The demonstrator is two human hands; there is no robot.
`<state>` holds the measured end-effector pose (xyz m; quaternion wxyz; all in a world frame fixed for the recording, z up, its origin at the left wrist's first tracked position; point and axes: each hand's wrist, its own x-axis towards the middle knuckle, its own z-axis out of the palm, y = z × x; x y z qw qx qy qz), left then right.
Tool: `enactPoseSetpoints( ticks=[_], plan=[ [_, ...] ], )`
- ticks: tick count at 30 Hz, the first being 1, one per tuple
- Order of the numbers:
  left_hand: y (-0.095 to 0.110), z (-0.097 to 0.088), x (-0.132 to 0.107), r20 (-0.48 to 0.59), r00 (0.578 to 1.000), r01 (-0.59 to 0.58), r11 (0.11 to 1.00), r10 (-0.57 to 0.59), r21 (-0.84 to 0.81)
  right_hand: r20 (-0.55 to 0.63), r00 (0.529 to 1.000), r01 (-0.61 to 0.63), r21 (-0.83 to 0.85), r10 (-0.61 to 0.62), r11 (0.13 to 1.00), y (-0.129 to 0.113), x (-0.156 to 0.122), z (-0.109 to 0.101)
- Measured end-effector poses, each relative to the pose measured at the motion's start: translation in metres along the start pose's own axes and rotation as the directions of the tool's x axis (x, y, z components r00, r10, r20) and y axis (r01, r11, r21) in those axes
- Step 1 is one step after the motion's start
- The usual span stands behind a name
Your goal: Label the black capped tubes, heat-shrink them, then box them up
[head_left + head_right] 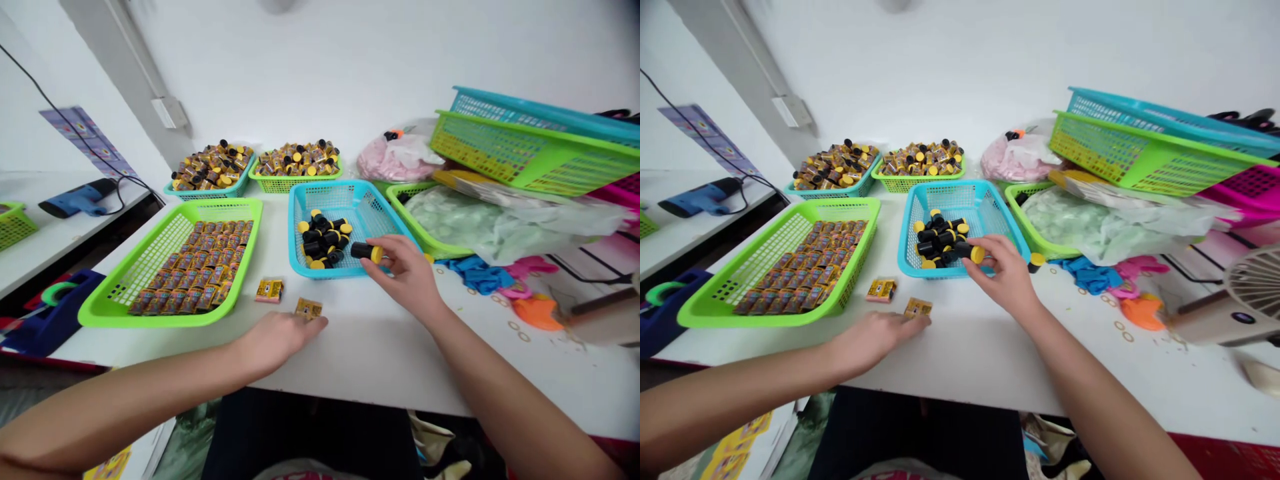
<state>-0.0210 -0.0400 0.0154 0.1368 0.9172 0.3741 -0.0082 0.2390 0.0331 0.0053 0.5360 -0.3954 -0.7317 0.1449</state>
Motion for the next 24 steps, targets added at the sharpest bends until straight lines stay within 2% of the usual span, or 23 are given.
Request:
enactPoseSetpoints(
  ticks=[1,3,5,7,10,12,14,16,19,22,24],
  plan=[
    [0.000,-0.007,0.000,-0.015,0.999,0.038,0.995,-0.040,-0.088,-0.003,1.000,-0.003,0.012,0.003,1.000,-0.001,0.000,0.000],
    [0.002,-0.023,0.003,-0.111,0.990,0.050,0.963,-0.082,-0.263,0.003,1.000,-0.021,0.097,0.021,0.995,-0.003,-0.001,0.000],
    [0.006,-0.038,0.008,-0.261,0.958,-0.011,0.890,-0.122,-0.456,0.067,0.996,-0.077,0.266,0.062,0.961,-0.007,-0.002,0.001],
    [0.008,-0.048,0.017,-0.343,0.927,-0.092,0.798,-0.149,-0.596,0.174,0.980,-0.163,0.428,0.096,0.889,-0.011,-0.004,0.001],
    [0.004,-0.044,0.036,-0.358,0.913,-0.157,0.641,-0.195,-0.751,0.288,0.950,-0.266,0.546,0.121,0.794,-0.016,-0.007,0.001],
    [-0.004,-0.031,0.047,-0.321,0.906,-0.125,0.552,-0.274,-0.825,0.329,0.933,-0.325,0.589,0.148,0.740,-0.018,-0.009,0.001],
    [-0.010,-0.018,0.053,-0.287,0.889,-0.073,0.507,-0.357,-0.859,0.363,0.915,-0.379,0.620,0.178,0.687,-0.019,-0.009,0.000],
    [-0.013,-0.009,0.053,-0.262,0.896,-0.035,0.533,-0.357,-0.845,0.396,0.895,-0.427,0.630,0.205,0.649,-0.020,-0.010,0.000],
    [-0.013,-0.008,0.047,-0.311,0.915,-0.060,0.677,-0.256,-0.733,0.433,0.870,-0.480,0.641,0.233,0.599,-0.023,-0.009,0.000],
    [-0.013,-0.009,0.041,-0.425,0.889,-0.143,0.778,-0.171,-0.612,0.448,0.856,-0.514,0.677,0.260,0.526,-0.026,-0.008,0.000],
    [-0.015,-0.008,0.038,-0.461,0.874,-0.184,0.775,-0.152,-0.605,0.458,0.842,-0.540,0.693,0.286,0.478,-0.028,-0.007,0.000]
  ],
)
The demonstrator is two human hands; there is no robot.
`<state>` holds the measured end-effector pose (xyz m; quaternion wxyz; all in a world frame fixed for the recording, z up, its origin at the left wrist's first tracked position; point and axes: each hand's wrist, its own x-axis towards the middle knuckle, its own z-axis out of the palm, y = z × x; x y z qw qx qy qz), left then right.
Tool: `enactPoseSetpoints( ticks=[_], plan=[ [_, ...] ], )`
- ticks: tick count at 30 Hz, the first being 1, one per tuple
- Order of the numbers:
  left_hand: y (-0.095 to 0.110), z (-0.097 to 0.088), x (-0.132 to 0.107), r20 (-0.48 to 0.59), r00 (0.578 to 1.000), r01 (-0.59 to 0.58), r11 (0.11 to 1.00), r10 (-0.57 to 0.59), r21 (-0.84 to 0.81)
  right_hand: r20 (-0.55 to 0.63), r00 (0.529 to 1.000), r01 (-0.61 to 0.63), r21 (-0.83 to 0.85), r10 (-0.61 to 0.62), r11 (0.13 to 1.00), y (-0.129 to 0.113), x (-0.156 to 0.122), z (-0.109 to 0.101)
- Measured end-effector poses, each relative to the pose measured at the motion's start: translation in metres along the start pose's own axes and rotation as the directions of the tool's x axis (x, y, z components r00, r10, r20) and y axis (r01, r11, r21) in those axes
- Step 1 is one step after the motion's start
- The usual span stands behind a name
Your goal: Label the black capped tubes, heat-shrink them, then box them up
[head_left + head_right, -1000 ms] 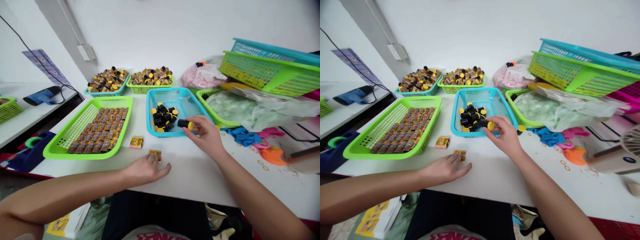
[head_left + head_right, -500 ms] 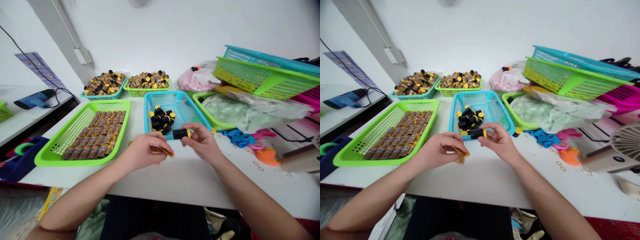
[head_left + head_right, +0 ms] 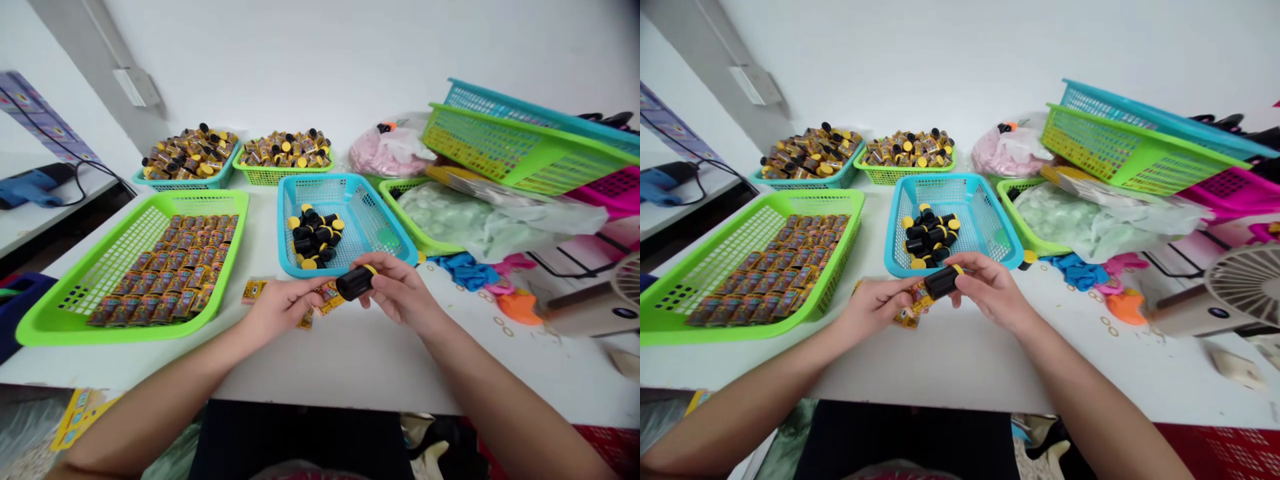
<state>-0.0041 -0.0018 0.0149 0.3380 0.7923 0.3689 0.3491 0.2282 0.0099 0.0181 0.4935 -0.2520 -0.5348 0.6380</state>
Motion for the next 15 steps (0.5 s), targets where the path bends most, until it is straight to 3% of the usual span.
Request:
enactPoseSetpoints(
  ticks=[5,9,12,15],
  plan=[
    [-0.0050,-0.0016,-0.0036,-0.014,0.994,-0.110,0.992,0.109,-0.066,0.042,0.997,-0.057,-0.007,0.058,0.998,-0.0006,-0.0008,-0.0005],
    [-0.0038,-0.0033,-0.0030,-0.046,0.980,-0.197,0.979,0.196,-0.041,0.127,0.991,-0.012,-0.164,0.033,0.986,0.0004,-0.0015,-0.0009],
    [-0.0041,-0.0012,-0.0022,-0.040,0.989,-0.143,0.987,0.141,-0.071,0.105,0.994,0.063,-0.305,-0.033,0.950,0.0001,-0.0021,0.0015],
    [-0.0079,0.0027,-0.0026,-0.025,1.000,-0.020,0.986,0.016,-0.165,0.087,0.989,0.146,-0.377,-0.122,0.915,0.0005,-0.0030,0.0041]
  ],
)
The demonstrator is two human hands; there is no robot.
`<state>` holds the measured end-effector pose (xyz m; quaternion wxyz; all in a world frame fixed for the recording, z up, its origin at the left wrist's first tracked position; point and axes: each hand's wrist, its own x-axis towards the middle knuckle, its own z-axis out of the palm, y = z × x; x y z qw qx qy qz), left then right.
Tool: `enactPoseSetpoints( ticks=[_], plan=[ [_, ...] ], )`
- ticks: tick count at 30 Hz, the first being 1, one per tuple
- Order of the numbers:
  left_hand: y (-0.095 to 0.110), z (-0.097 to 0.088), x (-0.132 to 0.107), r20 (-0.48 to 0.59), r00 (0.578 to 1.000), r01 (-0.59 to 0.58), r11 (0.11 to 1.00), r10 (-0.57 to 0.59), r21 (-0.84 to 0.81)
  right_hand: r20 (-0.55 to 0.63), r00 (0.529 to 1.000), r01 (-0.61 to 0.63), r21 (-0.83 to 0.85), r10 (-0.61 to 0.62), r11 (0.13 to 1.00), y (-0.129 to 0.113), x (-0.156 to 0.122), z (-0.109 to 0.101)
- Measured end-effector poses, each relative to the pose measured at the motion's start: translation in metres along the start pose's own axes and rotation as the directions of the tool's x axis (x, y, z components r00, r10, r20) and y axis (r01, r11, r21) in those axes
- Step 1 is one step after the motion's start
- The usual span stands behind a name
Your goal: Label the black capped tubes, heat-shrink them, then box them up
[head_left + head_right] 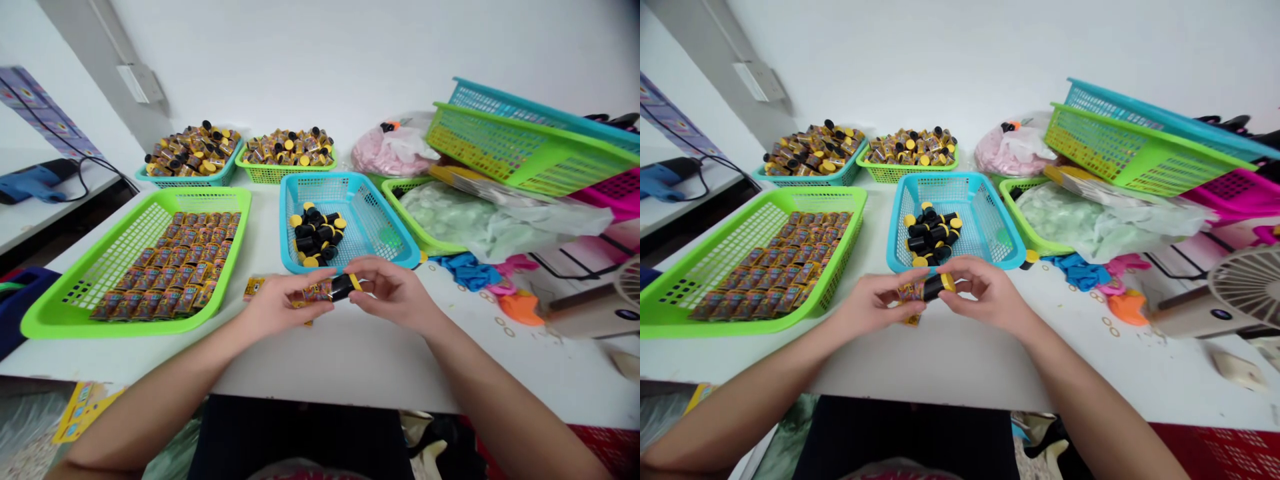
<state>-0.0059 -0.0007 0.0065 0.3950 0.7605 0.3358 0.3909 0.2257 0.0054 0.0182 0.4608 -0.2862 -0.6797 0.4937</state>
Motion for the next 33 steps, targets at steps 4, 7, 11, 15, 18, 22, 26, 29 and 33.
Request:
enactPoseSetpoints(
  ticks=[4,7,11,15,18,22,26,29,33],
  plan=[
    [-0.006,0.001,-0.001,0.008,0.997,0.080,0.996,-0.080,-0.041,0.036,0.999,0.004,-0.041,-0.003,0.999,0.000,-0.001,0.002],
    [-0.005,0.000,-0.001,-0.082,0.997,-0.002,0.991,0.013,0.137,0.024,0.995,-0.099,-0.001,0.099,0.995,0.001,-0.001,0.005],
    [0.001,0.001,0.000,-0.143,0.990,0.004,0.988,0.019,0.156,-0.028,0.964,-0.256,0.160,0.263,0.953,0.004,0.000,0.012],
    [0.005,0.003,0.002,-0.135,0.983,0.115,0.991,-0.123,-0.065,-0.108,0.941,-0.282,0.281,0.322,0.917,0.007,0.000,0.017],
    [0.004,0.004,0.002,-0.047,0.976,0.196,0.955,-0.211,-0.221,-0.148,0.922,-0.296,0.328,0.359,0.897,0.007,-0.001,0.017],
    [0.002,0.006,0.001,-0.015,0.966,0.244,0.933,-0.257,-0.265,-0.171,0.920,-0.290,0.307,0.352,0.906,0.007,-0.001,0.017],
    [0.002,0.008,0.001,-0.160,0.971,0.135,0.963,-0.175,-0.233,-0.163,0.938,-0.273,0.201,0.307,0.941,0.002,-0.001,0.017],
    [0.001,0.007,0.000,-0.222,0.970,0.072,0.986,-0.104,-0.151,-0.174,0.939,-0.268,0.176,0.298,0.947,-0.003,-0.001,0.019],
    [0.001,0.007,-0.001,-0.251,0.968,-0.006,0.998,-0.010,-0.060,-0.136,0.894,-0.367,0.324,0.427,0.872,-0.004,-0.001,0.020]
  ],
)
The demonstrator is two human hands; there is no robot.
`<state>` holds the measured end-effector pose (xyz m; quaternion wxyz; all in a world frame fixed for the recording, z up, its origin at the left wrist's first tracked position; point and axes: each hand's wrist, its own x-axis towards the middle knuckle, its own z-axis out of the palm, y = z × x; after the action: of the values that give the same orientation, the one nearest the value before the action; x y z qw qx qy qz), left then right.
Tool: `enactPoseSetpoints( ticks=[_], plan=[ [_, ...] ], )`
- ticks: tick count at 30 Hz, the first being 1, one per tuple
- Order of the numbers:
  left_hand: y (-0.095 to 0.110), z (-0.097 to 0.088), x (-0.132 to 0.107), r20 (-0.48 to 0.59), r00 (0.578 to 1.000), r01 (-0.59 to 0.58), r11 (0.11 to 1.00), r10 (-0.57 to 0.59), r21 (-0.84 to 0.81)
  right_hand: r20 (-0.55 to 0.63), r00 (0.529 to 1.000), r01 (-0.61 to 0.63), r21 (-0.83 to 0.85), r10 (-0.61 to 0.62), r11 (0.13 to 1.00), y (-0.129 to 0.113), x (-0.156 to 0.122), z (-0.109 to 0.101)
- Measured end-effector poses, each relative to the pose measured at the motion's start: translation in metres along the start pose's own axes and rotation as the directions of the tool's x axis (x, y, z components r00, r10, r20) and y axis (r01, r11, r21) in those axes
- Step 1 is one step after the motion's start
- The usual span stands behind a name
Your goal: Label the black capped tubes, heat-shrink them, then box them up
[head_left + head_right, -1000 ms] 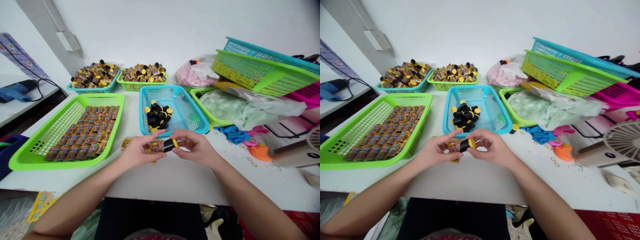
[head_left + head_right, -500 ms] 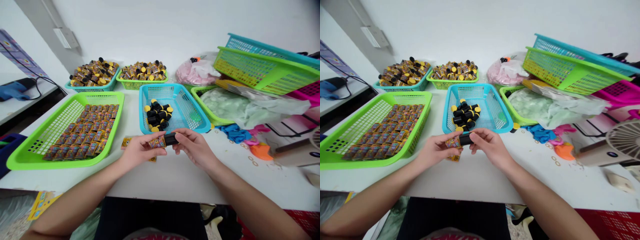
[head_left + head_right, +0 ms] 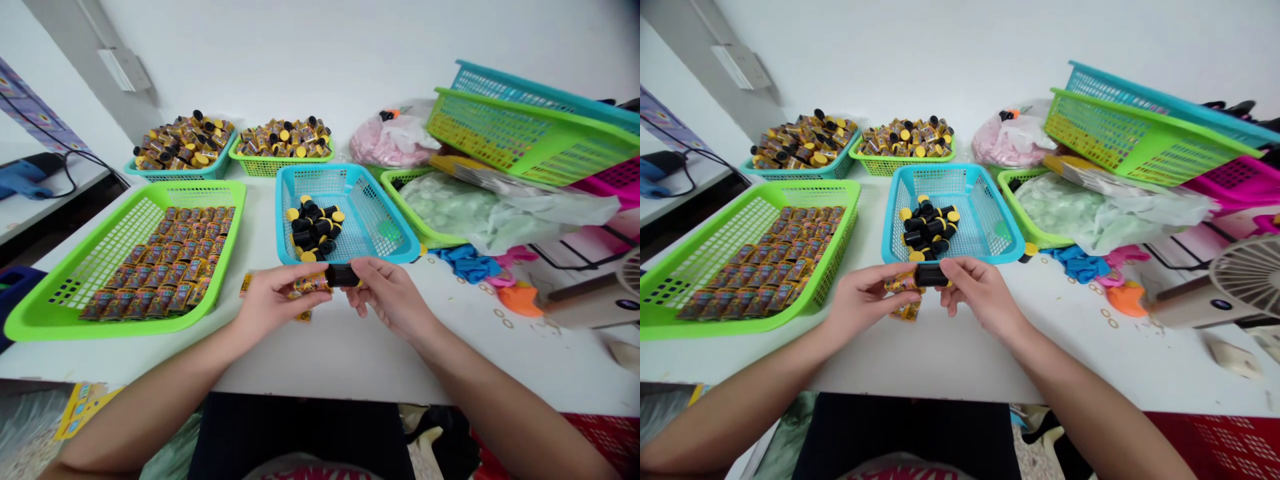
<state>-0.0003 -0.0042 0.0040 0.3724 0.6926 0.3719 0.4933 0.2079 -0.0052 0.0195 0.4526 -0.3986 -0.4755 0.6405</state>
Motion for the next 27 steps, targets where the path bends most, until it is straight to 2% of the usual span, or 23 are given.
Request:
enactPoseSetpoints(
  ticks=[3,6,9,11,14,17,19,21,23,25,27],
  plan=[
    [0.000,-0.001,-0.001,0.013,0.999,-0.031,0.999,0.031,0.039,0.000,0.999,-0.036,0.030,0.036,0.999,0.002,0.001,0.000],
    [0.001,-0.003,0.000,0.044,0.995,-0.090,0.986,0.085,0.138,0.000,1.000,0.030,-0.024,-0.030,0.999,0.002,0.001,-0.001],
    [0.002,-0.006,0.000,0.058,0.985,-0.174,0.958,0.165,0.230,0.043,0.989,0.149,-0.166,-0.144,0.975,0.000,0.000,-0.003],
    [0.002,-0.007,0.000,0.067,0.978,-0.207,0.949,0.197,0.236,0.070,0.963,0.271,-0.278,-0.262,0.922,-0.002,-0.002,-0.004],
    [0.000,-0.007,0.001,0.087,0.962,-0.272,0.931,0.259,0.244,0.119,0.899,0.429,-0.431,-0.421,0.794,-0.003,-0.004,-0.005],
    [-0.004,-0.007,0.001,0.161,0.949,-0.306,0.913,0.271,0.270,0.241,0.843,0.533,-0.498,-0.481,0.684,-0.002,-0.005,-0.006],
    [-0.005,-0.007,0.001,0.228,0.960,-0.218,0.949,0.166,0.227,0.300,0.832,0.554,-0.489,-0.466,0.674,0.001,-0.004,-0.007],
    [-0.003,-0.005,0.000,0.289,0.957,-0.071,0.986,0.026,0.148,0.280,0.859,0.512,-0.466,-0.429,0.721,0.004,-0.003,-0.006],
    [-0.001,-0.004,0.000,0.338,0.939,0.052,0.998,-0.064,0.043,0.234,0.889,0.456,-0.410,-0.392,0.790,0.007,-0.002,-0.004],
    [0.002,-0.003,0.000,0.377,0.919,0.164,0.982,-0.115,-0.098,0.237,0.900,0.431,-0.346,-0.367,0.833,0.009,-0.002,-0.001],
    [0.004,-0.003,0.002,0.439,0.884,0.293,0.922,-0.161,-0.253,0.294,0.887,0.438,-0.294,-0.356,0.849,0.010,-0.003,0.001]
  ],
)
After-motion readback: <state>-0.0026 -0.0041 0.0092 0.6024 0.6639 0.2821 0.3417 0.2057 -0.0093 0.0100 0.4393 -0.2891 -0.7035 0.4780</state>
